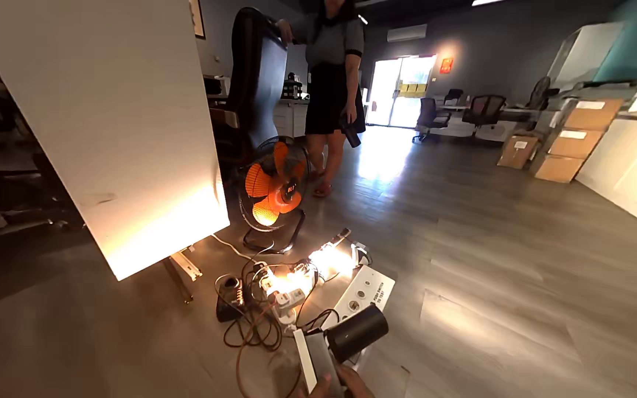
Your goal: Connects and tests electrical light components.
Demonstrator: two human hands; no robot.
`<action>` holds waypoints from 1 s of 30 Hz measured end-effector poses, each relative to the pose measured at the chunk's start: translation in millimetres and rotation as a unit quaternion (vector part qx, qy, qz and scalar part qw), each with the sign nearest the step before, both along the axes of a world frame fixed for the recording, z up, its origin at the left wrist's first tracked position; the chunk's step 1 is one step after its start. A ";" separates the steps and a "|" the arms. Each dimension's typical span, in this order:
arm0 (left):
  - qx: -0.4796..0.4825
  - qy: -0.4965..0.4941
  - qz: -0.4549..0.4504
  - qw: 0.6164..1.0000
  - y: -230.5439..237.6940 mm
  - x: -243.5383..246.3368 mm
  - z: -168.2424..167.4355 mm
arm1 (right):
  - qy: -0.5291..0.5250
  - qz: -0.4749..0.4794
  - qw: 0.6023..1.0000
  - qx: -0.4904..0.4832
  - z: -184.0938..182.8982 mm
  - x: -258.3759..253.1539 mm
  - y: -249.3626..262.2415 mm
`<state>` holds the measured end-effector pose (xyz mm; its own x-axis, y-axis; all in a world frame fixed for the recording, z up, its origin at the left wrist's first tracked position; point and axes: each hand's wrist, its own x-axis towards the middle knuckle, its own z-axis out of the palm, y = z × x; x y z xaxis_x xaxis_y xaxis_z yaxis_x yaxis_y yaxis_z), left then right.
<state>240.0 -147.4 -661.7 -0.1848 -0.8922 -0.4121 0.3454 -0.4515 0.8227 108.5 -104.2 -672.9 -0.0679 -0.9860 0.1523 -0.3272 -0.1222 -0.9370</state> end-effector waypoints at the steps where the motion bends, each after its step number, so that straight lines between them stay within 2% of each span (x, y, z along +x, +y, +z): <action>1: -0.012 -0.025 0.018 0.999 -2.4 0.0 -0.8 | 0.008 -0.017 1.000 -0.022 -3.3 2.9 -0.4; 5: -0.139 -0.157 0.058 0.976 -9.0 4.1 -15.8 | 0.080 -0.110 0.985 -0.110 8.0 8.5 3.9; 9: -0.265 -0.265 0.083 0.924 -7.0 3.3 -16.1 | 0.143 -0.119 0.959 -0.212 38.4 0.9 3.7; 13: -0.364 -0.285 0.105 0.881 -4.1 2.4 -18.0 | 0.179 -0.054 0.954 -0.233 88.7 0.0 -1.3; 18: -0.453 -0.246 0.135 0.846 -4.1 2.4 -24.9 | 0.241 0.027 0.957 -0.162 136.3 -5.5 -24.7; 20: -0.435 -0.217 0.110 0.867 -3.6 4.5 -19.1 | 0.233 0.044 0.958 -0.160 146.6 -5.1 -30.6; 23: -0.307 -0.094 0.042 0.946 -6.5 10.8 5.6 | 0.157 -0.038 0.963 -0.217 141.2 -0.9 -26.3; 24: -0.254 -0.027 0.025 0.967 -9.1 13.4 11.7 | 0.129 -0.075 0.966 -0.211 130.0 0.5 -19.9; 26: -0.161 0.055 0.014 0.985 -14.9 17.4 13.4 | 0.083 -0.123 0.979 -0.138 95.0 6.6 -1.5; 28: -0.088 0.079 0.001 0.993 -20.3 20.7 11.4 | 0.039 -0.128 0.989 -0.068 60.3 18.3 15.4; 30: -0.028 0.105 0.005 0.994 -21.4 22.6 10.8 | -0.022 -0.132 0.989 -0.061 36.6 34.6 29.6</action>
<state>262.6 -168.7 -650.9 -0.2522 -0.9147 -0.3157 0.5169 -0.4031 0.7552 143.2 -74.6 -636.3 -0.3301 -0.9073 0.2604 -0.3223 -0.1510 -0.9345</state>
